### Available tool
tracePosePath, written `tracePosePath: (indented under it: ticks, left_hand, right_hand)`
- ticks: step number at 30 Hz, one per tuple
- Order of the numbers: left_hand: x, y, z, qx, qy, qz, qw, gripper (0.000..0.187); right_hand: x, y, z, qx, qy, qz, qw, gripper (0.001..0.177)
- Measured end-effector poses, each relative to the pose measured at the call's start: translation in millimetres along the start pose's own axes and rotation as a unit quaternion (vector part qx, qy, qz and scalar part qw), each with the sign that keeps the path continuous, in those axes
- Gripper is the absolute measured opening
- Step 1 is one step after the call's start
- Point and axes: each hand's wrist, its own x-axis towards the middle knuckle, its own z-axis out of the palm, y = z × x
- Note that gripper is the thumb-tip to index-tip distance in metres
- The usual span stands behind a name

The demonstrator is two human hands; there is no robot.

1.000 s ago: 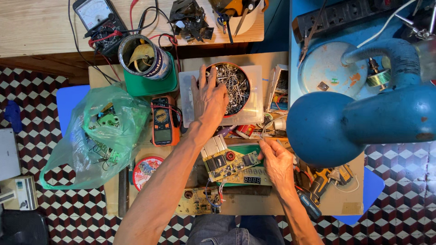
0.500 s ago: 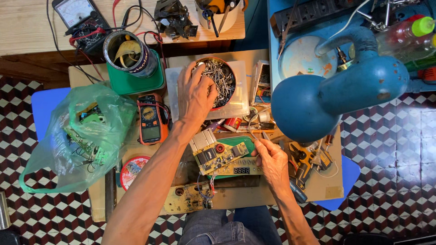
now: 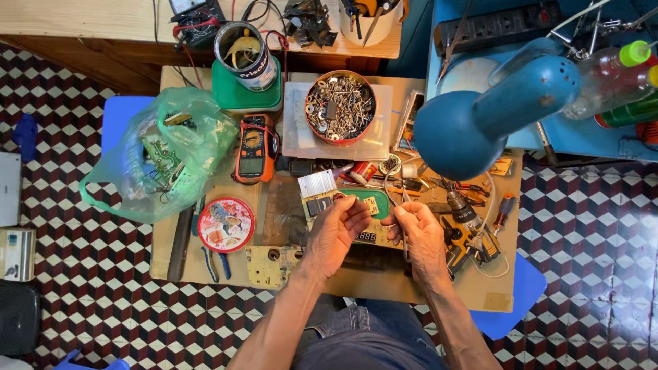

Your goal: The person selects small electronic components from a container and uses a power drill to fasten them onto a circuit board. The person handles the circuit board and components repeatedly while working at a cluttered workbench.

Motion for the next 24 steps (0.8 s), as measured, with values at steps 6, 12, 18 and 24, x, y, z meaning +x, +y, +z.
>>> tracePosePath:
  ticks: [6,12,18,24]
  left_hand:
    - [-14,-30,-8,-0.082,0.015,-0.039,0.996,0.019]
    - [-24,-49,-9,-0.031,0.043,-0.013,0.998,0.022]
    - [-16,-66,-6,-0.025,0.012,-0.013,1.000,0.024]
    - [4,-89,-19,-0.014,-0.031,0.049,0.998,0.023]
  right_hand:
    - [-20,5,-7,-0.001,-0.014,0.013,1.000,0.018]
    - [-24,22,-11,-0.014,-0.001,0.012,1.000,0.017]
    - [-20,39,-9,0.038,0.001,0.041,0.998,0.017]
    - [-23,33,2,0.026,0.001,0.033,0.999,0.018]
